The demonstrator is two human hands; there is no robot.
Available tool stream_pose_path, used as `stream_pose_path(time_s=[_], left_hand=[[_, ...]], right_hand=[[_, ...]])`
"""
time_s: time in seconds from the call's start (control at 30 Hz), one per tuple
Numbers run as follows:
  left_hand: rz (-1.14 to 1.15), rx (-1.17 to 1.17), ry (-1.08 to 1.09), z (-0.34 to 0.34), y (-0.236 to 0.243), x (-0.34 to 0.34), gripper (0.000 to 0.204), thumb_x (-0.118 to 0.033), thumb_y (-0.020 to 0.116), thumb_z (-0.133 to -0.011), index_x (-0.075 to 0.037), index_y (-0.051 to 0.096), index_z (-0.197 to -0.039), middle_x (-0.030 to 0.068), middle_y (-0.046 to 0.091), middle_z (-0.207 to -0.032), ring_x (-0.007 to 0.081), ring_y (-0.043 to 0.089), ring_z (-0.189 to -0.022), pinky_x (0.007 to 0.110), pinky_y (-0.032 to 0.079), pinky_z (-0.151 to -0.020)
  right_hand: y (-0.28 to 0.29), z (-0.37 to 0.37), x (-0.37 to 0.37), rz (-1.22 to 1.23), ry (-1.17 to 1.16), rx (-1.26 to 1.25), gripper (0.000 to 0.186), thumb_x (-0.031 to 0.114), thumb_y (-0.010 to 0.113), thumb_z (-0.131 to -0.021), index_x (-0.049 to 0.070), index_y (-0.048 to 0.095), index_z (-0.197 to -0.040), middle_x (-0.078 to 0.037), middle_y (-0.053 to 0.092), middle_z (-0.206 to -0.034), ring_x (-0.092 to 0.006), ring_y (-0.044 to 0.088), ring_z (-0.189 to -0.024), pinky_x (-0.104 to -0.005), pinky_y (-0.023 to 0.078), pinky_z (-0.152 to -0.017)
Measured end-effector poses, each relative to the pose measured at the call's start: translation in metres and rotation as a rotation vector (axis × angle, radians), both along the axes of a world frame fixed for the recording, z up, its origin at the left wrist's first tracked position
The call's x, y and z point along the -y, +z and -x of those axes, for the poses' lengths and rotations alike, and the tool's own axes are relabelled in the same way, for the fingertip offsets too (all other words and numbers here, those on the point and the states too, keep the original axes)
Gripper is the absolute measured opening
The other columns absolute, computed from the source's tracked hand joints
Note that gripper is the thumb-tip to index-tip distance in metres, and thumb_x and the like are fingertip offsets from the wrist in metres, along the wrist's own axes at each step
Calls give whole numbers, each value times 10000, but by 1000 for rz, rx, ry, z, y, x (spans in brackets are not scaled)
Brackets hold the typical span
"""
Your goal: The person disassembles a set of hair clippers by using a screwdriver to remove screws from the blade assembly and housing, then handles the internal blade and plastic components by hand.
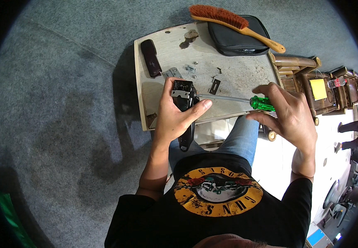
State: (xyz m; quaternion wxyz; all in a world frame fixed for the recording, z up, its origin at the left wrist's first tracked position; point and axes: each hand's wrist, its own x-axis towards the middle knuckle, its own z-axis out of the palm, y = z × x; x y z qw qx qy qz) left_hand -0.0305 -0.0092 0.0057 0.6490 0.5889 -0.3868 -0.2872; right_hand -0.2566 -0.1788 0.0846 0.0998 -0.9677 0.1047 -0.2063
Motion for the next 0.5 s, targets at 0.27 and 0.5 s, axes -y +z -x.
stream_pose_path(time_s=[0.27, 0.5], left_hand=[[-7, 1, -2, 0, 0, -2, 448, -59, 881, -856, -32, 524, -1126, 27, 688, -940, 80, 666, -870, 247, 536, -807], [-7, 1, -21, -1, 2, 0, 450, -59, 880, -859, -27, 521, -1129, 49, 695, -967, 93, 677, -898, 255, 552, -818]], right_hand=[[16, -11, 5, 326, 74, 54, 268, 302, 799, -890, 68, 676, -928, -32, 713, -828, -176, 715, -647, -320, 552, -522], [0, -6, 2, 48, 31, 88, 297, 338, 801, -891, 70, 674, -912, -29, 696, -800, -165, 720, -675, -319, 549, -524]])
